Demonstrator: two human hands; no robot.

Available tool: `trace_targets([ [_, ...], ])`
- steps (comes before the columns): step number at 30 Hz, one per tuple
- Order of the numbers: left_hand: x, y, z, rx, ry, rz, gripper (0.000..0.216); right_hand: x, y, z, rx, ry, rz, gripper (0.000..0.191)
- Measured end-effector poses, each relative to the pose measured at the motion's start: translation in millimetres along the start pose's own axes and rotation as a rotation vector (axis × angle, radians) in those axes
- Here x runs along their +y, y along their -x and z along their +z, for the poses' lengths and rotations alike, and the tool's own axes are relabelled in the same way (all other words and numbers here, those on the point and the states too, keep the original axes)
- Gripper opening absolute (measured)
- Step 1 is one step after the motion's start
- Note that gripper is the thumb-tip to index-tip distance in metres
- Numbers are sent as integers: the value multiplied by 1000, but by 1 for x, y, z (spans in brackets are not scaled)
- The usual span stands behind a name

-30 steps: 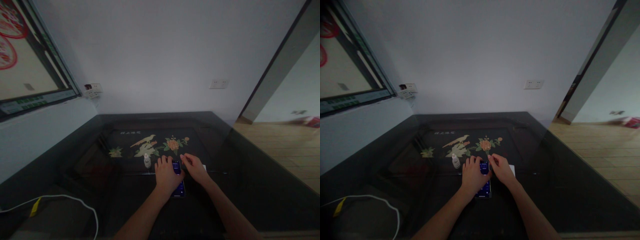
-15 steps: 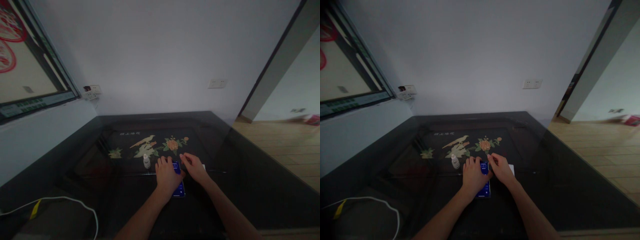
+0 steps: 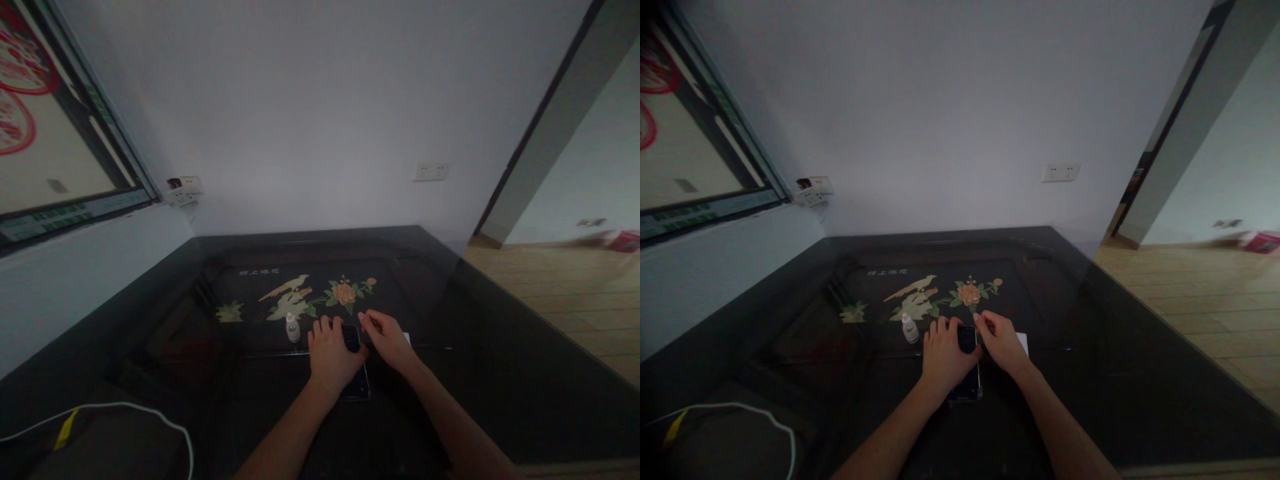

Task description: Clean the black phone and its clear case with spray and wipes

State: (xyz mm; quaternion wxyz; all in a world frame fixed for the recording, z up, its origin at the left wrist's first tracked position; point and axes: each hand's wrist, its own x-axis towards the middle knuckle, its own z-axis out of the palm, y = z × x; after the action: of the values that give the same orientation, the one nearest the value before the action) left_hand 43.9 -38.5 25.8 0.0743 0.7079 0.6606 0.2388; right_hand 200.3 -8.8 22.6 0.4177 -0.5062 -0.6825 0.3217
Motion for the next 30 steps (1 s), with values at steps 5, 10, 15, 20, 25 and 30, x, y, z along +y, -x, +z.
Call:
trace_targets([
  [5,-6,0,1,5,2,25,50,3,-1,-1,-2,10,0,44],
  [10,-8,3,3,20,-36,6,69,3,0,-1,6,23,-2,44],
  [15,-7,6,1,14,-38,3,79,3,0,0,11,26,6,45],
  [20,-10,5,7,12,1,0,72,2,0,0,7,25,14,45],
  [25,-10,1,14,44,178,-19,68,0,1,-1,-4,15,0,44],
  [30,-7,1,15,18,446,-64,73,2,0,0,-8,20,1,45],
])
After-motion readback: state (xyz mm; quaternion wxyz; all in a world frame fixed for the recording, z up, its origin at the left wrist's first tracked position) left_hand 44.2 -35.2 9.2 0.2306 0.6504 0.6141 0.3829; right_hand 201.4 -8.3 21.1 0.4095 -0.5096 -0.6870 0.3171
